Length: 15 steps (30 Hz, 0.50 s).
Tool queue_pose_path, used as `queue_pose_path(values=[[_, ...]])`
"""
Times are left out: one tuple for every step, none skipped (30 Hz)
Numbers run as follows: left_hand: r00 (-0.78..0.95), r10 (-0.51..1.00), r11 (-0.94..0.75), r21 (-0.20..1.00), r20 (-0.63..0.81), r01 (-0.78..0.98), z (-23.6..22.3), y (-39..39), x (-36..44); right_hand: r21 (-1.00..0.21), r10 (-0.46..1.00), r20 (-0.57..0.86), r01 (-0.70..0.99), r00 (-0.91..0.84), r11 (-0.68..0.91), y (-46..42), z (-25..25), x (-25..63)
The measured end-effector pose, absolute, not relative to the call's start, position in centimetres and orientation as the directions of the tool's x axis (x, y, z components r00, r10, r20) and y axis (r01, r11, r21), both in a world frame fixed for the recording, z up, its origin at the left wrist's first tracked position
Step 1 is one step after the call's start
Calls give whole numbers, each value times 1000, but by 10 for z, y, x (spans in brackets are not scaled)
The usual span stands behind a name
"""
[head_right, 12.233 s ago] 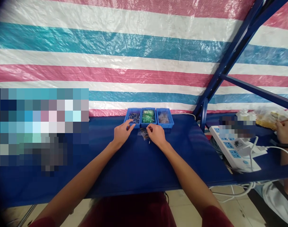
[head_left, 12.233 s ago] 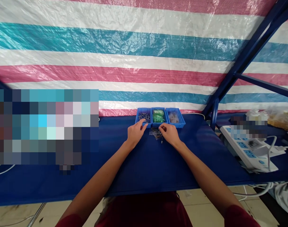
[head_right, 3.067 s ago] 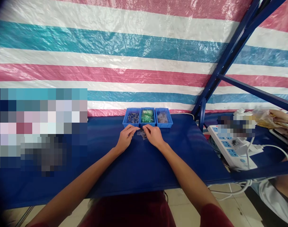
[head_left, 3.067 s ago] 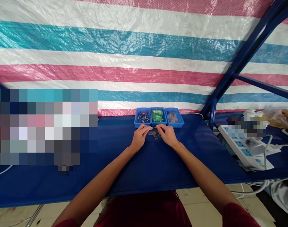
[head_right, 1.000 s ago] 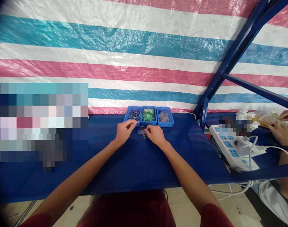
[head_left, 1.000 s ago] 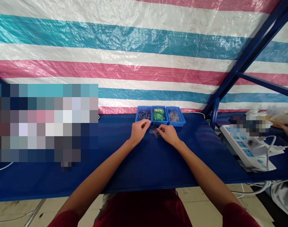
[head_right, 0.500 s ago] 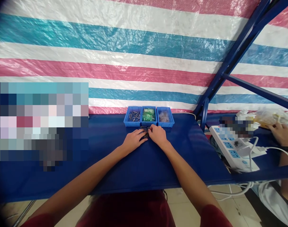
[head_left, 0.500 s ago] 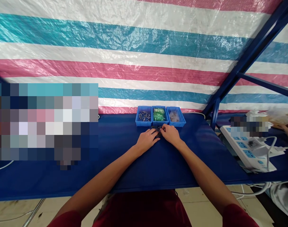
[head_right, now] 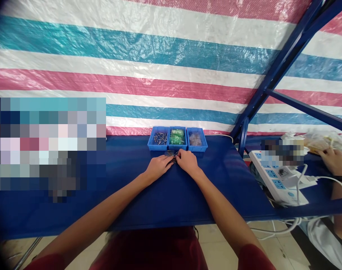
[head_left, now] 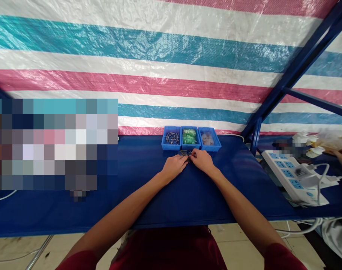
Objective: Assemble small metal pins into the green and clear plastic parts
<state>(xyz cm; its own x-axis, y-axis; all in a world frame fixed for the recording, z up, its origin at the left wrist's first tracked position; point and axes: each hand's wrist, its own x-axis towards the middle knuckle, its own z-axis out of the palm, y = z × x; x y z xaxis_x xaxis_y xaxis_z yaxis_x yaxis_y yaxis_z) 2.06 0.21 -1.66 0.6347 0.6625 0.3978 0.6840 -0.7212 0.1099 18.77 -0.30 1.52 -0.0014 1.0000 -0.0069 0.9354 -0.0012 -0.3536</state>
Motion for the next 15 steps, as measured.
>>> queue_pose_path(values=[[635, 661, -723, 114, 399, 681, -17, 3, 20, -356, 1000, -6, 934, -3, 1, -3, 15, 188], [637, 659, -725, 113, 400, 680, -18, 3, 20, -358, 1000, -7, 934, -7, 4, -4, 16, 187], [639, 657, -726, 108, 401, 679, -18, 4, 20, -359, 1000, -6, 933, -11, 8, -4, 16, 187], [639, 654, -727, 102, 405, 680, -19, 4, 20, -359, 1000, -5, 933, -14, 11, -4, 17, 187], [638, 652, -727, 97, 409, 680, -19, 5, 19, -359, 1000, -4, 933, -16, 14, -4, 17, 188], [636, 651, -726, 95, 415, 681, -20, 5, 19, -359, 1000, -4, 933, -19, 17, -4, 17, 188], [634, 649, -726, 95, 419, 681, -20, 5, 18, -359, 1000, -4, 933, -21, 19, -5, 18, 188], [632, 649, -726, 97, 424, 681, -19, 6, 17, -358, 1000, -5, 933, -24, 21, -5, 18, 188], [628, 650, -724, 97, 428, 683, -19, 6, 16, -358, 1000, -7, 934, -27, 23, -5, 18, 188], [624, 650, -722, 97, 433, 685, -18, 7, 15, -356, 1000, -8, 934, -29, 24, -5, 18, 188], [619, 651, -719, 95, 439, 688, -17, 7, 14, -352, 1000, -7, 936, -29, 24, -5, 18, 188], [615, 651, -716, 92, 446, 692, -16, 7, 13, -349, 1000, -6, 937, -29, 25, -5, 18, 188], [610, 650, -714, 89, 453, 695, -15, 8, 11, -347, 1000, -4, 938, -28, 24, -4, 18, 188], [604, 649, -712, 89, 462, 697, -14, 9, 10, -345, 1000, 0, 938, -26, 24, -4, 18, 188], [599, 647, -711, 91, 473, 697, -13, 9, 9, -346, 1000, 2, 938, -25, 24, -4, 17, 187]])
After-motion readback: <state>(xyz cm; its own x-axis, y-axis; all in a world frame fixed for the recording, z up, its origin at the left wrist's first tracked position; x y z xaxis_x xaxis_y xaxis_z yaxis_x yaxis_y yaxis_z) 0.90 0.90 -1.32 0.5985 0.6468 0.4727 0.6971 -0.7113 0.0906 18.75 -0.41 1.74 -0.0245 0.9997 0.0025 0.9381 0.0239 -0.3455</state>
